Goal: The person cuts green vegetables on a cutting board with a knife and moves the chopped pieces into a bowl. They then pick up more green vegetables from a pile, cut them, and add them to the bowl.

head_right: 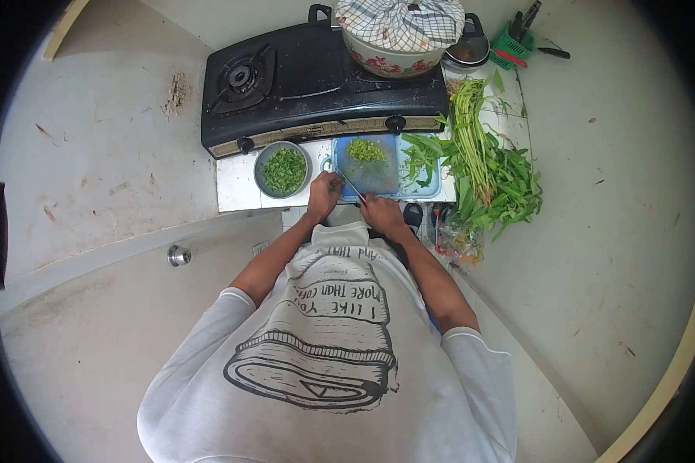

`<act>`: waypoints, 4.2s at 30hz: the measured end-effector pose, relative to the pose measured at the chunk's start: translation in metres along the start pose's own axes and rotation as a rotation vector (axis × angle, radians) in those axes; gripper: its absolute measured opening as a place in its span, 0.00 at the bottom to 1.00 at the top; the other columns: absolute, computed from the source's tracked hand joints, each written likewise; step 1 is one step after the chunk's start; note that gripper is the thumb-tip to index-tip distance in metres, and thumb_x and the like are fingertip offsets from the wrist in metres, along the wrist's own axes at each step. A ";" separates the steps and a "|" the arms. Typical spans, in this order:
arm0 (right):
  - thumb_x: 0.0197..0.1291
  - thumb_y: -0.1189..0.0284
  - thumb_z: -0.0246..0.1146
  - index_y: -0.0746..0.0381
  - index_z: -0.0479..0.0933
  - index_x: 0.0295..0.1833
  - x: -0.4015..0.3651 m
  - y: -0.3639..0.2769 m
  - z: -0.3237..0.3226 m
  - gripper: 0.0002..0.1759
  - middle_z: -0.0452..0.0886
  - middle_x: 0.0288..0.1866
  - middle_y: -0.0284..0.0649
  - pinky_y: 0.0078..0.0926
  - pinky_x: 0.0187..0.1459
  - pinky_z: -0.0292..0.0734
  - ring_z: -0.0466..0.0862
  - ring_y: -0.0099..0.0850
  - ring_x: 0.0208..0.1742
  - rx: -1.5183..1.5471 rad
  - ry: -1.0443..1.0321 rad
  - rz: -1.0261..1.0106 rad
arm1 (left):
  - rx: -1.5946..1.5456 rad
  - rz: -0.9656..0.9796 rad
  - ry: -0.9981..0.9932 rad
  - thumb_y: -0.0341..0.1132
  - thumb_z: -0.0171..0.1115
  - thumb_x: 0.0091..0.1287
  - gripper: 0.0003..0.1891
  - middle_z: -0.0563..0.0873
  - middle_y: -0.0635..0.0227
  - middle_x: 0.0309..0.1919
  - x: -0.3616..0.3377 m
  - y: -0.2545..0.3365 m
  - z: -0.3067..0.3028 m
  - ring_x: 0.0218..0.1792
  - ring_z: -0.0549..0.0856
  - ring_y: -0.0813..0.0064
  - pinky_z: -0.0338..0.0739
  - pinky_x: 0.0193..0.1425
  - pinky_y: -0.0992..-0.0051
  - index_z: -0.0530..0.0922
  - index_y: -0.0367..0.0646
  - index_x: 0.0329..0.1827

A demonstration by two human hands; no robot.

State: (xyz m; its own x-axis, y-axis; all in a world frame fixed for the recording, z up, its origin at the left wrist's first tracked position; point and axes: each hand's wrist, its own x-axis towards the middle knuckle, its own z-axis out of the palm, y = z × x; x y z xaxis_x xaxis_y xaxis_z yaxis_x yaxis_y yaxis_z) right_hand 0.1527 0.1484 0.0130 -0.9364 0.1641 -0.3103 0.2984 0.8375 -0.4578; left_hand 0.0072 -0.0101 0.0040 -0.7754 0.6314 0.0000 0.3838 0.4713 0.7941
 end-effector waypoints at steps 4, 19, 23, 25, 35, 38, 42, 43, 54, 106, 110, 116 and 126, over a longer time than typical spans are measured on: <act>0.74 0.57 0.59 0.67 0.77 0.49 -0.003 0.001 0.003 0.21 0.87 0.30 0.58 0.59 0.41 0.85 0.89 0.58 0.34 0.011 0.001 -0.035 | -0.027 -0.005 0.043 0.24 0.67 0.64 0.02 0.84 0.52 0.34 0.000 -0.001 0.003 0.36 0.87 0.50 0.81 0.45 0.57 0.87 0.37 0.37; 0.76 0.56 0.57 0.67 0.77 0.50 0.003 -0.001 -0.001 0.22 0.87 0.30 0.58 0.59 0.40 0.85 0.89 0.59 0.34 -0.013 0.004 -0.004 | -0.008 -0.072 0.067 0.28 0.68 0.65 0.03 0.87 0.53 0.36 -0.002 0.001 0.002 0.39 0.89 0.51 0.83 0.46 0.58 0.87 0.38 0.37; 0.76 0.55 0.57 0.68 0.78 0.50 0.002 0.007 0.004 0.23 0.87 0.30 0.59 0.60 0.40 0.85 0.89 0.60 0.34 -0.034 0.051 0.027 | 0.008 -0.108 0.056 0.28 0.68 0.65 0.03 0.87 0.55 0.37 -0.003 0.007 -0.002 0.40 0.89 0.51 0.82 0.47 0.57 0.87 0.38 0.37; 0.76 0.55 0.57 0.68 0.78 0.49 0.002 0.007 0.003 0.23 0.86 0.30 0.59 0.60 0.40 0.85 0.89 0.61 0.34 -0.023 0.047 0.028 | 0.031 -0.115 0.060 0.28 0.68 0.66 0.03 0.86 0.55 0.38 -0.004 0.007 -0.001 0.40 0.88 0.51 0.82 0.47 0.56 0.87 0.38 0.37; 0.76 0.55 0.57 0.67 0.79 0.50 -0.003 0.003 0.003 0.23 0.87 0.30 0.59 0.59 0.40 0.85 0.88 0.61 0.33 0.010 0.007 -0.051 | -0.011 -0.131 0.036 0.28 0.66 0.66 0.03 0.88 0.54 0.36 0.001 -0.005 0.005 0.39 0.89 0.49 0.82 0.47 0.54 0.87 0.39 0.36; 0.76 0.56 0.57 0.68 0.78 0.50 -0.001 -0.001 -0.002 0.23 0.87 0.30 0.58 0.59 0.40 0.85 0.89 0.60 0.33 -0.001 -0.032 -0.006 | -0.038 -0.154 0.028 0.27 0.66 0.65 0.03 0.88 0.54 0.36 0.002 -0.003 0.002 0.40 0.90 0.49 0.83 0.46 0.55 0.87 0.39 0.36; 0.76 0.57 0.57 0.68 0.77 0.51 0.002 -0.003 -0.003 0.22 0.88 0.31 0.58 0.57 0.40 0.86 0.90 0.58 0.34 -0.031 -0.039 -0.014 | -0.041 -0.108 0.020 0.26 0.67 0.64 0.02 0.87 0.54 0.36 0.001 0.005 -0.002 0.40 0.89 0.50 0.83 0.47 0.56 0.86 0.39 0.37; 0.76 0.57 0.57 0.68 0.77 0.51 0.005 -0.004 -0.004 0.22 0.88 0.32 0.57 0.57 0.41 0.86 0.90 0.58 0.35 -0.030 -0.038 -0.018 | -0.030 -0.074 0.023 0.25 0.68 0.64 0.02 0.86 0.53 0.36 0.001 0.004 -0.002 0.41 0.89 0.49 0.82 0.47 0.56 0.86 0.39 0.38; 0.75 0.58 0.57 0.68 0.78 0.48 0.002 -0.002 -0.007 0.20 0.88 0.32 0.57 0.57 0.45 0.86 0.90 0.58 0.37 -0.030 0.000 0.018 | 0.066 0.073 -0.018 0.25 0.66 0.66 0.06 0.82 0.50 0.39 -0.011 0.001 -0.007 0.42 0.85 0.46 0.81 0.49 0.54 0.85 0.36 0.44; 0.74 0.58 0.58 0.68 0.78 0.48 -0.009 0.002 -0.005 0.21 0.86 0.28 0.59 0.59 0.38 0.85 0.89 0.60 0.32 -0.007 0.045 -0.011 | 0.016 0.126 -0.023 0.21 0.63 0.63 0.04 0.86 0.50 0.35 0.004 0.007 0.002 0.39 0.87 0.45 0.82 0.47 0.56 0.84 0.35 0.39; 0.74 0.58 0.59 0.68 0.78 0.48 -0.007 0.002 -0.002 0.20 0.87 0.28 0.57 0.57 0.37 0.86 0.89 0.57 0.31 -0.041 0.024 0.002 | 0.011 0.107 -0.021 0.21 0.63 0.63 0.04 0.87 0.50 0.36 0.004 0.004 0.005 0.40 0.87 0.45 0.82 0.47 0.55 0.84 0.35 0.39; 0.74 0.58 0.58 0.68 0.77 0.49 0.007 0.002 0.010 0.21 0.87 0.29 0.56 0.56 0.37 0.86 0.89 0.57 0.31 -0.041 0.070 -0.007 | 0.078 0.069 -0.024 0.25 0.64 0.65 0.04 0.88 0.53 0.37 0.003 0.008 0.003 0.42 0.87 0.46 0.81 0.49 0.54 0.84 0.37 0.40; 0.75 0.55 0.56 0.67 0.77 0.51 -0.003 0.007 0.005 0.23 0.87 0.30 0.60 0.60 0.39 0.86 0.89 0.61 0.34 0.012 0.040 0.066 | 0.116 0.022 -0.028 0.28 0.65 0.66 0.04 0.88 0.55 0.37 0.001 0.015 0.000 0.44 0.86 0.50 0.81 0.51 0.55 0.85 0.41 0.40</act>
State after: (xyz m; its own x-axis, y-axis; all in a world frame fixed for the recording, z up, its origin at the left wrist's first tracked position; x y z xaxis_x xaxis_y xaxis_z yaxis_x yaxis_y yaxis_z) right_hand 0.1583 0.1508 0.0065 -0.9212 0.2396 -0.3065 0.3615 0.8181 -0.4473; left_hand 0.0119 -0.0020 0.0155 -0.7526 0.6585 -0.0016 0.4569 0.5240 0.7188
